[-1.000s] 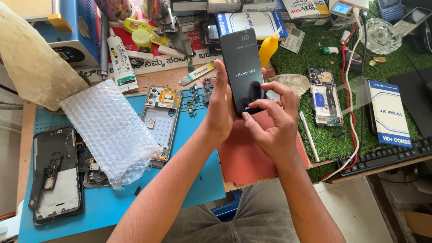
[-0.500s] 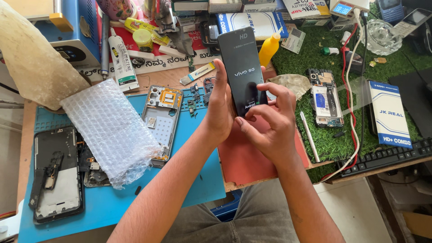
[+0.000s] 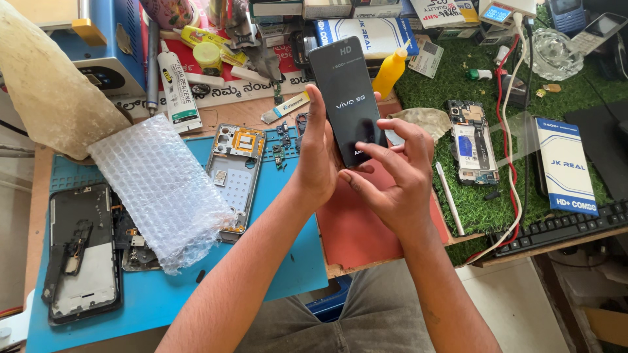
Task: The person applies adhesive from a tube along the edge of a phone back cover, then inserts the battery into the phone body and presses the back cover onto the phone, pressing along its edges to seal it closed.
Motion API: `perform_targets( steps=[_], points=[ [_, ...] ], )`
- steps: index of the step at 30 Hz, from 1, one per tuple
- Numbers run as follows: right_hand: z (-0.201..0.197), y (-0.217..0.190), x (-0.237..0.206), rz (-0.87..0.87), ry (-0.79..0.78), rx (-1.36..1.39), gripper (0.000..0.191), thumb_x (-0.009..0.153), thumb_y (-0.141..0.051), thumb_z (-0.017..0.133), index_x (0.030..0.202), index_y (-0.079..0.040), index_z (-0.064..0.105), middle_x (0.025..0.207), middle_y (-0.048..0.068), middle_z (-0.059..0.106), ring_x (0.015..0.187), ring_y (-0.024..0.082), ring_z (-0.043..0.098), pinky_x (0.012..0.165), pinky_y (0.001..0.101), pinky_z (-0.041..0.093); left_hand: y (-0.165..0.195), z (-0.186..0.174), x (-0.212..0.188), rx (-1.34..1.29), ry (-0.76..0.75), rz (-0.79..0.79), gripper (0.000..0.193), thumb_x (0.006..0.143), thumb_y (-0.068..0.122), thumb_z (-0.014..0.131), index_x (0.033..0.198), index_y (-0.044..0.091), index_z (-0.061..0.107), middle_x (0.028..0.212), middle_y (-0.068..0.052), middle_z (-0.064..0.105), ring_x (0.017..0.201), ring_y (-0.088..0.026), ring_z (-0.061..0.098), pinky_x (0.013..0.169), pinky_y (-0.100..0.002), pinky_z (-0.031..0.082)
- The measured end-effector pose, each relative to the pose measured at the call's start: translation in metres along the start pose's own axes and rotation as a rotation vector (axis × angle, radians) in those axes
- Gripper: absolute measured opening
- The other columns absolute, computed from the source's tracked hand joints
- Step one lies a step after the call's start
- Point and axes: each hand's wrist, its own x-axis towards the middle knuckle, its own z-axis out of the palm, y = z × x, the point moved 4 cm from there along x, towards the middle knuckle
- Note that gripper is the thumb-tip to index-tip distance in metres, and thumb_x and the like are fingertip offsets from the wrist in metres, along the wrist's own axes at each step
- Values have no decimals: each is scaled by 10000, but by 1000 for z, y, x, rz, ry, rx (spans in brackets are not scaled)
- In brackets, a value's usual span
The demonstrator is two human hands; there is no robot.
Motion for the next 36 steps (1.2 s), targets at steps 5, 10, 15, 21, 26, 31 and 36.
perform_targets(
  steps=[5, 10, 15, 21, 26, 31, 36],
  points=[
    [-1, -3, 0, -75, 2, -25, 374, 720, -207, 938, 1062, -140, 802, 1410, 83, 568, 1340, 305, 490, 956, 383, 503, -2, -1, 2, -89, 12, 53, 986, 948, 827, 329, 1440, -7, 517, 1148, -108, 652, 1014, -177, 674, 812, -323, 616],
    [0, -2, 0, -56, -8, 33, 363, 723, -268, 962, 1018, -158, 780, 1417, 66, 556, 1293, 282, 501, 930, 366, 491, -3, -2, 2, -89, 38, 19, 982, 917, 820, 324, 1434, 6, 510, 1155, -101, 651, 1026, -187, 682, 819, -342, 612],
    [0, -4, 0, -62, -42, -8, 440, 737, -284, 949, 1122, -121, 811, 1468, 99, 525, 1322, 304, 467, 956, 387, 479, -1, 0, 1, -61, 11, 32, 978, 938, 823, 336, 1428, -4, 511, 1136, -102, 632, 1014, -199, 662, 870, -376, 594],
    [1, -4, 0, -84, -28, -6, 294, 728, -259, 951, 949, -149, 791, 1444, 74, 539, 1322, 295, 482, 939, 396, 468, -1, 0, 2, -108, 3, 43, 982, 951, 822, 358, 1435, -19, 504, 1134, -107, 631, 1025, -199, 666, 904, -359, 593],
    [1, -1, -1, -4, -27, 59, 340, 736, -283, 962, 934, -121, 737, 1411, 82, 544, 1264, 273, 497, 890, 359, 482, -2, -1, 1, -55, -4, 15, 1009, 913, 843, 351, 1431, -7, 515, 1115, -111, 649, 974, -193, 671, 766, -355, 574],
    [1, -3, 0, -42, -33, 3, 386, 757, -246, 945, 1092, -114, 804, 1429, 86, 549, 1293, 283, 493, 942, 374, 479, -1, -1, 0, -62, 6, 36, 984, 926, 830, 354, 1421, -5, 513, 1095, -102, 646, 966, -193, 677, 759, -350, 568],
    [1, -6, 0, -84, -31, 0, 272, 739, -237, 942, 951, -159, 790, 1401, 59, 566, 1307, 292, 493, 952, 382, 471, 0, 0, 2, -124, -8, 45, 959, 947, 810, 358, 1408, -16, 515, 1079, -126, 653, 969, -199, 679, 867, -358, 599]
  ],
)
